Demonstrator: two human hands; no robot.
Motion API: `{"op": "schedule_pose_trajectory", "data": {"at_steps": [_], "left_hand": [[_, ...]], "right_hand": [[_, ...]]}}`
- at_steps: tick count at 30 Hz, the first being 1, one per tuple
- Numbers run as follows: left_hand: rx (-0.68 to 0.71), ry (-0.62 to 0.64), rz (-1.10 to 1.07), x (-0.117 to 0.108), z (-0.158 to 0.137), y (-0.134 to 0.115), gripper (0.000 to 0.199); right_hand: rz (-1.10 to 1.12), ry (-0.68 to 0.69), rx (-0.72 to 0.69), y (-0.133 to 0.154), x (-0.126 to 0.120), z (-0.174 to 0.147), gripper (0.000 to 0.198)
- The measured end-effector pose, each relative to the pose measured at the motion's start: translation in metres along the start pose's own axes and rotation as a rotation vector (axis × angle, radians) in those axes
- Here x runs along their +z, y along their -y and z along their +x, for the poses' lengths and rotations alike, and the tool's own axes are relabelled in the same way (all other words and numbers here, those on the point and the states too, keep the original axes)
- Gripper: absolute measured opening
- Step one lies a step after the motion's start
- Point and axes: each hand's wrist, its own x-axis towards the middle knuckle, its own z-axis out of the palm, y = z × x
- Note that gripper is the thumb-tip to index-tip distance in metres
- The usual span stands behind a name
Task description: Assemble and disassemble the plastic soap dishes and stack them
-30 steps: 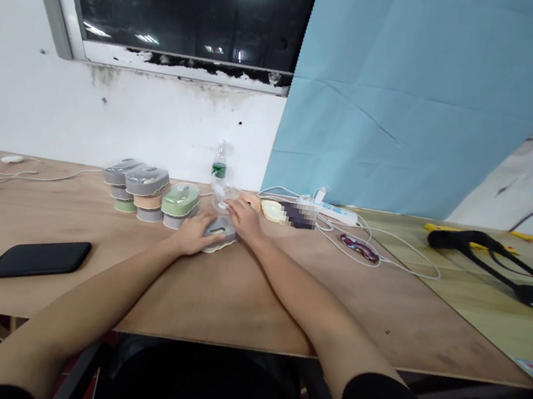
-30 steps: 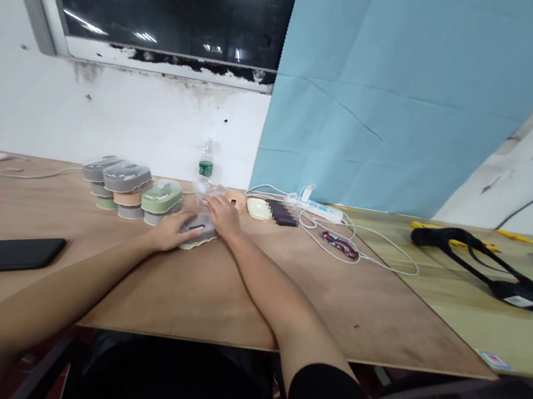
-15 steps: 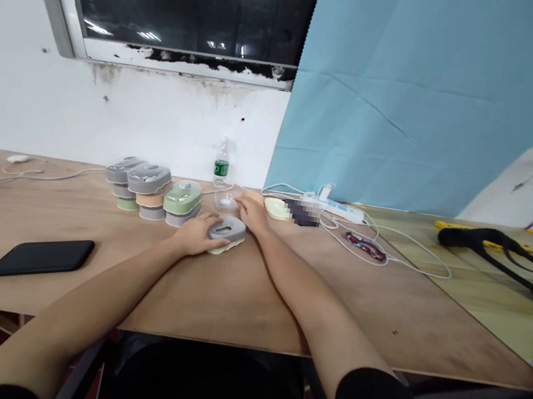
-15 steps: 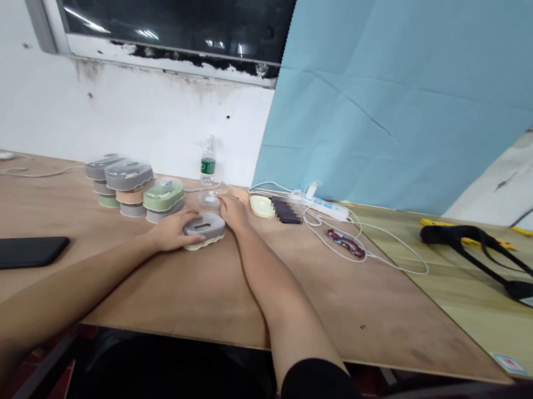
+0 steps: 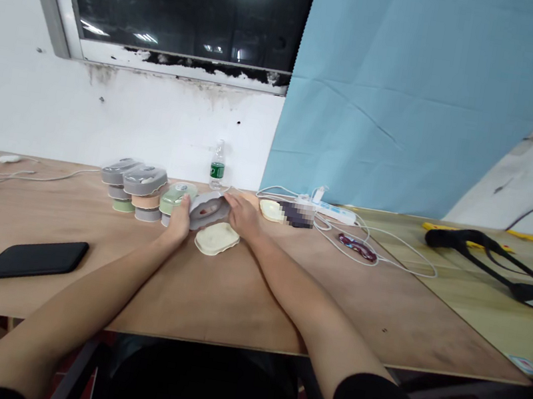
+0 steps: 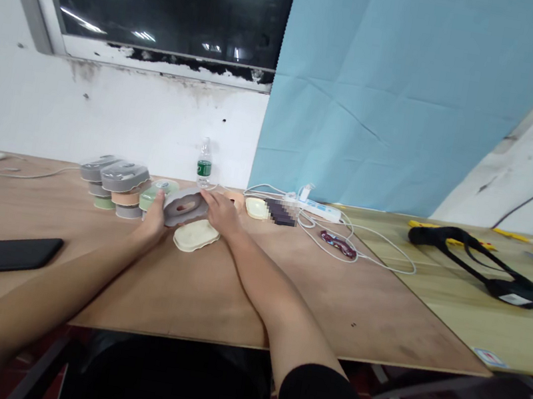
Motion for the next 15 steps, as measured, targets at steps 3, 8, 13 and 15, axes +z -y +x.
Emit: {"op": "schedule_pose_trajectory", "data": {"at_steps": [3, 8, 13, 15], "left_hand": [[-0.165, -0.089, -0.083, -0.002, -0.001, -0.010, 0.088], [-0.112, -0.018, -0.101, -0.003, -0.002, -0.020, 0.102], [-0.018, -0.001, -0.013, 0.001, 0.000, -0.013, 0.089], [0.079, -0.015, 0.099, 0.002, -0.002, -0.008, 0.074]], "right_hand": [[-0.096, 0.060, -0.073, -0.001, -0.004, 0.003, 0.044], [-0.167, 0.101, -0.107, -0.003, 0.000, 0.006, 0.030], [-0.125, 0.034, 0.029, -0.009, 0.000, 0.001, 0.028], [-0.113, -0.044, 0.171, -0.014, -0.002, -0.003, 0.028]]}}
